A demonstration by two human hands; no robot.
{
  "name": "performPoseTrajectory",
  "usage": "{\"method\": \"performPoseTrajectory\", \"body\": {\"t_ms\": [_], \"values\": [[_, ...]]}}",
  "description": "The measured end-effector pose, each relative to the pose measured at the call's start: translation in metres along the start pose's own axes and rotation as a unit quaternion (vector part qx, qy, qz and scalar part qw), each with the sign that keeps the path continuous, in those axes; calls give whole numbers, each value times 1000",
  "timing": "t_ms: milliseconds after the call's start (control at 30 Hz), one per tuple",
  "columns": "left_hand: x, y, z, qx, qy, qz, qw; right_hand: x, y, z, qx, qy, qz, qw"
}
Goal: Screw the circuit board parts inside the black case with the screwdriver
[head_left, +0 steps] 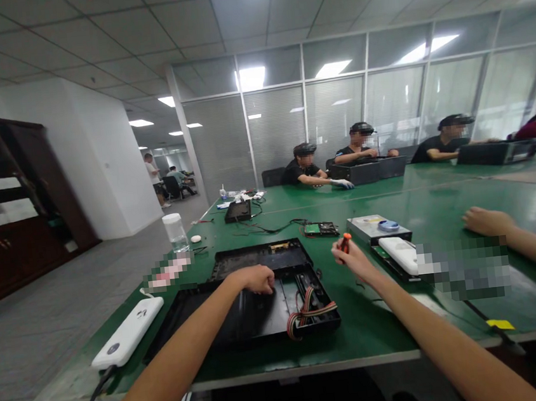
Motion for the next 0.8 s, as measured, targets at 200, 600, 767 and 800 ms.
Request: {"method": "performPoseTrajectory", "body": {"t_ms": [200,600,767,800], "values": [[-47,-8,10,40,164,-37,985,81,-47,82,-130,-214,375,892],[-21,-26,-44,64,96,-155,981,69,-57,183,-128,-227,593,762],[-59,12,-17,140,169,-212,952,73,-46,163,-138,-225,587,765],[-68,18,-7,143,173,-210,952,75,-43,156,-139,-231,582,767]]}}
Point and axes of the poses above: each hand's wrist, its own z-axis away from the middle knuckle, its own x-axis out of the palm, y = z × x, the point moved 9 cm from there along -z, towards the middle knuckle, and after that the axes turned 3 degrees about x, right-handed, at the moved point
